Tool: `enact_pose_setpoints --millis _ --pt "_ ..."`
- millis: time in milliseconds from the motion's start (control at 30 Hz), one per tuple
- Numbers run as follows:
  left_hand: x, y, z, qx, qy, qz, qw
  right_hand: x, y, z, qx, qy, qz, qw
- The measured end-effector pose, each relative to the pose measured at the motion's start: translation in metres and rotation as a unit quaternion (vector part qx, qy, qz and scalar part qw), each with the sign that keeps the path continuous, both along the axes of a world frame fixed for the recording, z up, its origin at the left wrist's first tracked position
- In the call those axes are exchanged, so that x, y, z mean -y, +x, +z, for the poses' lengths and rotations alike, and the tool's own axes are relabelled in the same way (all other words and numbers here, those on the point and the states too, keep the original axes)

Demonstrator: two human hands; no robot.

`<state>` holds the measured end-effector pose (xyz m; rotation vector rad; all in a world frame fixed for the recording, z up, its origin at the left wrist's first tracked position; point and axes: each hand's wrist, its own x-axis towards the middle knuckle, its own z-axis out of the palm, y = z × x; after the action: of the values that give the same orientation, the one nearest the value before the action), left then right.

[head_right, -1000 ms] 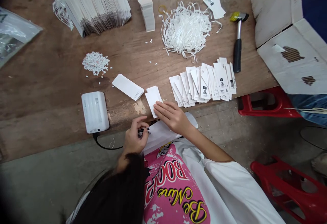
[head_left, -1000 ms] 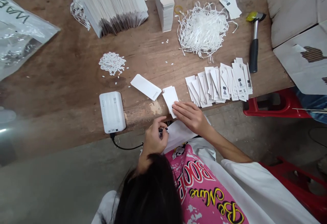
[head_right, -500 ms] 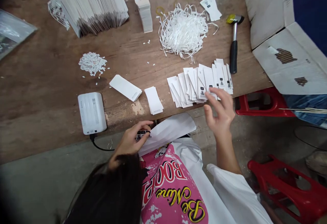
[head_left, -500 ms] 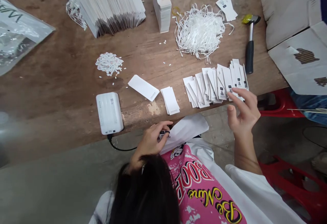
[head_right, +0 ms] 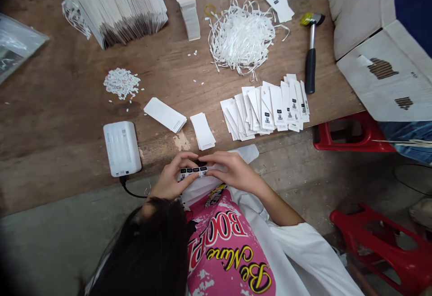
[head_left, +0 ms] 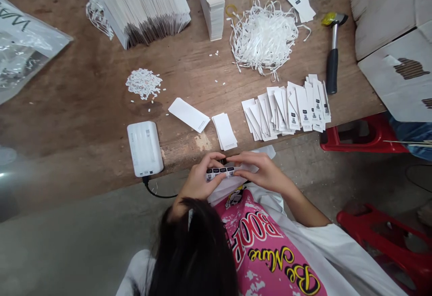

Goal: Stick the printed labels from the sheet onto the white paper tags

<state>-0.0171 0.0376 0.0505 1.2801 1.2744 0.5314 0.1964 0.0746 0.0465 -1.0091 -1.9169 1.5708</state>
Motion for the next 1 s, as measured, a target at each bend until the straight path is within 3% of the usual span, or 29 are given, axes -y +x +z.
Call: enact_pose_setpoints --millis 100,200,300,400,467,567,633,667,800,900,1000 --pt "-0.003 0.001 -0.005 0.082 -0.059 0.007 0.995 -0.003 -0.001 0.001 -0.043 -0.012 0.055 0.998" --pt "-0.005 0.003 -0.011 0.188 -0.138 0.013 0.972 -0.004 -0.002 0.000 -0.069 0.006 0.072 0.995" --pt "-0.004 0.005 -0.016 0.260 -0.194 0.036 0.945 -0.006 -0.002 -0.003 -0.091 0.074 0.046 0.992" --pt "0.000 0.007 -0.016 0.277 -0.225 0.071 0.931 -0.009 -0.002 -0.001 -0.113 0.174 0.027 0.978" --pt "0.003 0.007 -0.014 0.269 -0.228 0.092 0.931 -0.014 -0.002 0.003 -0.122 0.202 0.042 0.971" --pt "0.007 0.009 -0.010 0.157 -0.149 0.078 0.973 -0.029 -0.002 0.007 -0.088 0.155 0.029 0.984" --pt "0.007 0.012 -0.007 -0.002 -0.049 0.026 0.998 -0.042 -0.003 0.005 -0.031 0.130 -0.002 0.991" --pt "0.007 0.013 -0.007 -0.089 -0.001 -0.011 0.996 -0.049 -0.005 0.002 0.003 0.132 -0.008 0.991" --pt "0.003 0.020 -0.006 -0.325 0.106 -0.132 0.930 -0.065 -0.014 -0.012 0.089 0.170 0.034 0.981" --pt "0.001 0.020 -0.007 -0.386 0.124 -0.161 0.900 -0.066 -0.020 -0.021 0.097 0.176 0.048 0.978" --pt "0.002 0.018 -0.008 -0.400 0.129 -0.172 0.891 -0.064 -0.021 -0.025 0.100 0.173 0.037 0.979"
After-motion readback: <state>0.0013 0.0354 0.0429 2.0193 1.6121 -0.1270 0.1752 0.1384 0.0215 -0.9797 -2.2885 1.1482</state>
